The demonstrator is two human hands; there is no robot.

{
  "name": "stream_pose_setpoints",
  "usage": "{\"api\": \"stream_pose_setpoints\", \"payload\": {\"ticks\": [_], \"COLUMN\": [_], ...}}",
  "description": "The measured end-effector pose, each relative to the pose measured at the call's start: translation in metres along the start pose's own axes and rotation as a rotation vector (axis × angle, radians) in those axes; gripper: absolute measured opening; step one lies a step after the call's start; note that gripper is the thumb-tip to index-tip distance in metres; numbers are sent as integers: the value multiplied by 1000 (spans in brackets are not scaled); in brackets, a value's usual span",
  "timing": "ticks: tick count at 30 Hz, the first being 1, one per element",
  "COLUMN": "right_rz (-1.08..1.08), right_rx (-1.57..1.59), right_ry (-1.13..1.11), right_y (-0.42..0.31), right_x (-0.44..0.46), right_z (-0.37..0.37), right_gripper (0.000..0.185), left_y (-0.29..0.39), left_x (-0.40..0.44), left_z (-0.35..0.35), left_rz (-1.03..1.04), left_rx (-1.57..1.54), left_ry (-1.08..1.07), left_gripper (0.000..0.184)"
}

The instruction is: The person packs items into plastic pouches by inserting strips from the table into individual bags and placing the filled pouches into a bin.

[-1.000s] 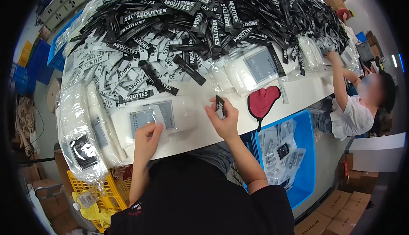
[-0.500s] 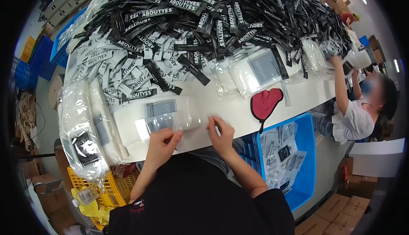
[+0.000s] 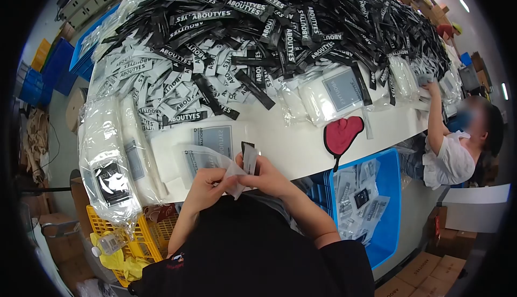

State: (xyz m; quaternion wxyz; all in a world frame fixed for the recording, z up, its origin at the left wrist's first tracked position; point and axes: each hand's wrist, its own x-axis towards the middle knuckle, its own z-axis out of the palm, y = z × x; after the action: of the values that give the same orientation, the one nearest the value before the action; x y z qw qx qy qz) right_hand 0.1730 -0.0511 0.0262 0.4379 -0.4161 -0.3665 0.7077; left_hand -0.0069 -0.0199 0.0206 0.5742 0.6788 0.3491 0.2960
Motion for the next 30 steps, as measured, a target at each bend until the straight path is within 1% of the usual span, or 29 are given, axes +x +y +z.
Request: {"api": "stream_pose_setpoints", "payload": {"ticks": [3,4,7,8,10,11,14,17,20,21,24,25,26,28,30], "right_rz": [-174,-194,-237,-274,-346,-358,-200,-142,-218,-192,-316,-429,-565,-529,-437], "right_rx": [-797,-809,-811,-813,-808,-805,-535,-137,-206,-103,-164,-156,-147,-277,-488], "right_ry": [269,259,263,329,459,481,253,102,196,199,372,477,556,635,671], "right_y": [-13,-14,-15,-14,-6,-3,-4,-6,-11,-13,0,0,10,17,51], "right_x": [-8,-7,-6,-3,4,4,2,-2,-15,-18,-18,-14,-10,-3,-9], "right_z": [20,21,25,24,21,23,10,15,17,17,8,8,-2,-32,-55], "right_gripper": [22,21,18,18,19,18,18,18,19,20,18,15,13,14,11], "left_y": [-10,-11,-2,3,8,12,41,36,25,40,17,9,6,5,1], "left_x": [2,2,-3,-4,-10,-14,-7,-2,1,4,11,13,11,9,7], "left_z": [8,8,0,-3,-15,-19,-15,-11,-9,-3,17,16,15,13,13], "left_rz": [168,209,343,393,290,233,413,868,801,671,501,500,470,400,383], "left_rx": [162,216,420,492,587,634,626,540,452,422,405,399,411,427,417], "left_ry": [103,131,165,179,160,151,556,157,82,74,90,95,124,179,164], "left_gripper": [20,20,19,20,17,17,15,24,33,51,71,74,71,65,63]}}
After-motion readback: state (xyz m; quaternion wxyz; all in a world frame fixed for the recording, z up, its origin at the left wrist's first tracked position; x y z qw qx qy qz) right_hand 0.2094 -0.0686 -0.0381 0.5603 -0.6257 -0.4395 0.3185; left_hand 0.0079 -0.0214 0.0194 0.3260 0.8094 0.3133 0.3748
